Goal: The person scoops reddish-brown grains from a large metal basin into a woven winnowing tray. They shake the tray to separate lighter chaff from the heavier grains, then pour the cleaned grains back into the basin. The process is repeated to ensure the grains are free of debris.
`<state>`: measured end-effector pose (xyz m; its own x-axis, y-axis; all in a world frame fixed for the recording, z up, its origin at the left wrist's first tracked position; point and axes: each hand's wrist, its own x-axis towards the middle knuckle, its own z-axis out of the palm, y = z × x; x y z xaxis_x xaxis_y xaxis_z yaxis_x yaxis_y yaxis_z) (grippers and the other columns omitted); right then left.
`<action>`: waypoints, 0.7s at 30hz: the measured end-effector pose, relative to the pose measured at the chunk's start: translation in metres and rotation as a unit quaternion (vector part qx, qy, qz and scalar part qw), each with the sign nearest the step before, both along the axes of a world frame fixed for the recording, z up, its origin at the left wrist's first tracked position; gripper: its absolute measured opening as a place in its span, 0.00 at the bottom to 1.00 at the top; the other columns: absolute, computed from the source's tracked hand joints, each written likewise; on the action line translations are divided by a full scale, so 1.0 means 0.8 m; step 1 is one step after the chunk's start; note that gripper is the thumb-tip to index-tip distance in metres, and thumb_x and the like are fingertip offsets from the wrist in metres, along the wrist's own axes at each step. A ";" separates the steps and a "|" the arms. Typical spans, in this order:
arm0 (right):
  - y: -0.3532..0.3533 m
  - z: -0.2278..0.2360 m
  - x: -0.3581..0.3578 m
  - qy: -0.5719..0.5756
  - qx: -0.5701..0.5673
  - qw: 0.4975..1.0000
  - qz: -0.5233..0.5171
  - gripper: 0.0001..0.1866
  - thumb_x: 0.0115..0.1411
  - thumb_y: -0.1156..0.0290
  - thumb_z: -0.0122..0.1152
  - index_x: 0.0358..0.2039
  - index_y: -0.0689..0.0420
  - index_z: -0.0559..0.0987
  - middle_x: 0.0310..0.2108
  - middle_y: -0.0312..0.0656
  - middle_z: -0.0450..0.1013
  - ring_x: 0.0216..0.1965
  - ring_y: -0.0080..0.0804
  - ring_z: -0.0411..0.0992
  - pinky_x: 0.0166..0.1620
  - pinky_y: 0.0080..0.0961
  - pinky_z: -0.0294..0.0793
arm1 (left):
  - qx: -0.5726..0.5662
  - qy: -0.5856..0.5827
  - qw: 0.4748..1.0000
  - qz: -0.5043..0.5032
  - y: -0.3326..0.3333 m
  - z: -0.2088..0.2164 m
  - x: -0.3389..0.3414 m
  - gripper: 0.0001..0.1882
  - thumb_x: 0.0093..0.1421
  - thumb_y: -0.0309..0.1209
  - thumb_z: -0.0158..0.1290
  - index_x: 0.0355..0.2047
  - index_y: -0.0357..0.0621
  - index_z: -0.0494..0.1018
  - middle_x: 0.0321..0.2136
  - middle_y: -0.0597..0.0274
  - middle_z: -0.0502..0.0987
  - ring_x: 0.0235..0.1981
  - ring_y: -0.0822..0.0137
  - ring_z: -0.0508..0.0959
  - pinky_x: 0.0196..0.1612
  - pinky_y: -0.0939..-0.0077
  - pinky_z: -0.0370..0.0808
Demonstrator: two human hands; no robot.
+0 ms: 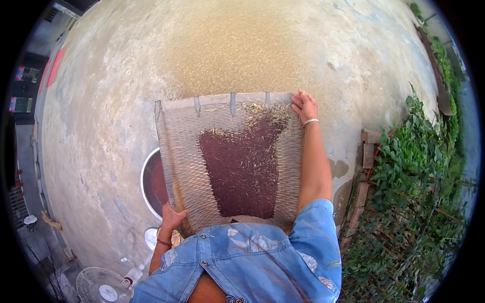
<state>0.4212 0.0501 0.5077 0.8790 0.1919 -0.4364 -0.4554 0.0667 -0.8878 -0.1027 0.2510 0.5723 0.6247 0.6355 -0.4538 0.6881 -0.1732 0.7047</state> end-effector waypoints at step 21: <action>0.110 -0.028 -0.046 0.158 0.068 0.920 0.352 0.20 0.63 0.64 0.47 0.53 0.60 0.65 0.46 0.47 0.71 0.43 0.41 0.73 0.41 0.35 0.76 | 0.004 -0.001 1.000 0.013 -0.004 -0.016 -0.010 0.25 0.35 0.33 0.61 0.34 0.32 0.71 0.28 0.46 0.77 0.31 0.51 0.78 0.36 0.65 0.73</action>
